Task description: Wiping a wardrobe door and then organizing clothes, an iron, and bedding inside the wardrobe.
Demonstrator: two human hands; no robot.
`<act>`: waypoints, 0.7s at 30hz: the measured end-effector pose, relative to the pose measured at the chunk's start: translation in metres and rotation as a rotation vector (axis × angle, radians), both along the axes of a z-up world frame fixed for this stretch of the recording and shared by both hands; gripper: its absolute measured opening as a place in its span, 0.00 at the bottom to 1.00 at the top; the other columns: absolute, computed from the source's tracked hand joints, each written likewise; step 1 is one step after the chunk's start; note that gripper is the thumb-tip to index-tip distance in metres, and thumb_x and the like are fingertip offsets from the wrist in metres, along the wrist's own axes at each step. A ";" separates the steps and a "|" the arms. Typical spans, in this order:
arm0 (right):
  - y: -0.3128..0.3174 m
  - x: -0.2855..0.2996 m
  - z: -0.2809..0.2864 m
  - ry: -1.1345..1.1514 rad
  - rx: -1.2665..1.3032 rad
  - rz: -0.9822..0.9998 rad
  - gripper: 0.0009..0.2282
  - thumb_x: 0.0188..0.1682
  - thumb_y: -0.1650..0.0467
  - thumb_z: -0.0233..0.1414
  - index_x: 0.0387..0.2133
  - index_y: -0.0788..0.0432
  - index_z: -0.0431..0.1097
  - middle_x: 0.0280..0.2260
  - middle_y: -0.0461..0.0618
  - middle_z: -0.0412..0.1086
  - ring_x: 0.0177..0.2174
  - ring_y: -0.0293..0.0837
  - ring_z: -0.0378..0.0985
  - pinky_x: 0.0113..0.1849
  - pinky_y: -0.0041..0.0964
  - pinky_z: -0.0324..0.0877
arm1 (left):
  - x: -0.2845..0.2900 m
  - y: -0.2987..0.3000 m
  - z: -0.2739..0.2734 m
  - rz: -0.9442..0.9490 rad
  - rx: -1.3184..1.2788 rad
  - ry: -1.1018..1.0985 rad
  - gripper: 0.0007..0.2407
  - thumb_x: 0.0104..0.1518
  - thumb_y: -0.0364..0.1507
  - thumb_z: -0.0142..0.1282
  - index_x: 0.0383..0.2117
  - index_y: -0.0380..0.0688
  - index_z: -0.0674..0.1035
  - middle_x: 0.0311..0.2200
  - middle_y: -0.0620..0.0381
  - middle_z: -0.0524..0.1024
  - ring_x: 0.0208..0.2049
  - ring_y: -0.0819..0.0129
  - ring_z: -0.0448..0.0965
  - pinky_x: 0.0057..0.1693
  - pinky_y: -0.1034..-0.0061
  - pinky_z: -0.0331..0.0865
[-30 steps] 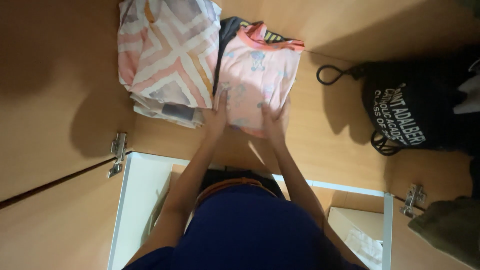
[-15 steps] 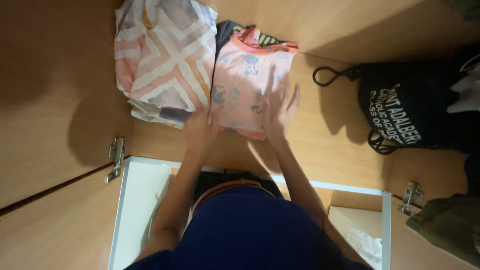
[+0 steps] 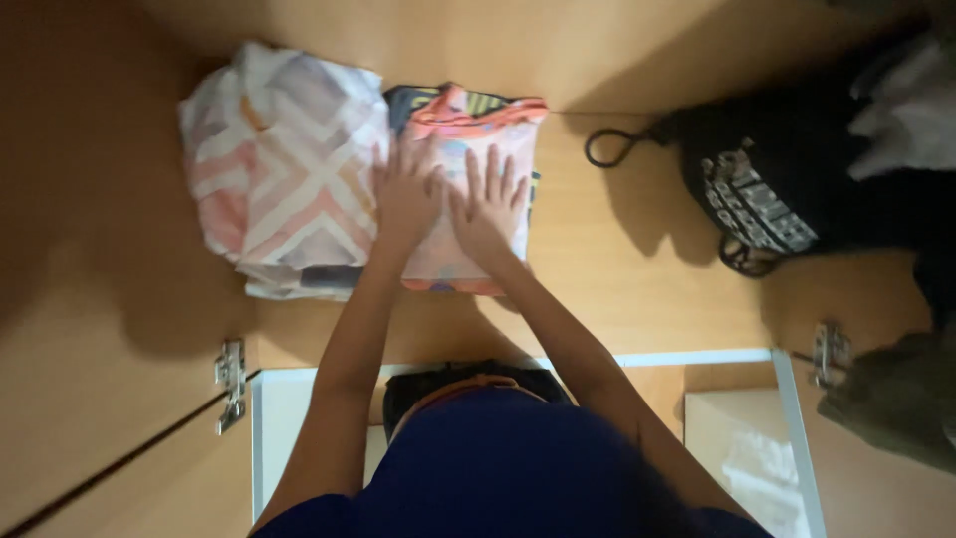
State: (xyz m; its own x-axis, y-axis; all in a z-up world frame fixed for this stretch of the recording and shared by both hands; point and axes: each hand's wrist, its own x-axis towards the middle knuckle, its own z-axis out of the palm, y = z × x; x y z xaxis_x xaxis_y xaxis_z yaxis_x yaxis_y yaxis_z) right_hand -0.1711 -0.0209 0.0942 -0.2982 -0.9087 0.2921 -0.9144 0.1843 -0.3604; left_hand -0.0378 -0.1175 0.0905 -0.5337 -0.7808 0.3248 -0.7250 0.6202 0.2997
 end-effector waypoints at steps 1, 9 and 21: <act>0.002 0.002 0.001 -0.034 -0.067 -0.003 0.28 0.58 0.58 0.47 0.70 0.53 0.51 0.71 0.64 0.44 0.68 0.70 0.43 0.64 0.71 0.36 | 0.001 -0.001 0.004 0.010 -0.032 0.045 0.23 0.67 0.39 0.48 0.68 0.52 0.68 0.69 0.42 0.61 0.70 0.41 0.55 0.73 0.42 0.41; 0.044 0.006 0.004 -0.140 -0.158 -0.080 0.29 0.59 0.60 0.47 0.72 0.52 0.48 0.72 0.64 0.42 0.71 0.65 0.45 0.67 0.67 0.38 | 0.011 0.006 0.027 -0.036 -0.043 0.042 0.22 0.70 0.38 0.49 0.70 0.53 0.67 0.69 0.41 0.60 0.70 0.40 0.57 0.74 0.43 0.42; 0.197 0.018 -0.015 -0.274 -0.414 -0.531 0.33 0.59 0.62 0.47 0.73 0.63 0.40 0.73 0.69 0.37 0.72 0.66 0.42 0.71 0.60 0.41 | -0.055 0.165 0.037 -0.654 -0.001 0.011 0.23 0.68 0.36 0.46 0.68 0.41 0.65 0.73 0.43 0.51 0.74 0.38 0.46 0.72 0.33 0.33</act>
State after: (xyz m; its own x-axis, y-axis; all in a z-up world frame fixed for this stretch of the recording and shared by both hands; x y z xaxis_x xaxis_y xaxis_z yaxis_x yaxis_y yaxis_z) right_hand -0.1533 0.1760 0.0794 -0.7801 -0.4523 0.4323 -0.6064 0.3764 -0.7004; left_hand -0.0930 0.0475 0.1279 -0.8950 -0.2963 0.3334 -0.1954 0.9324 0.3042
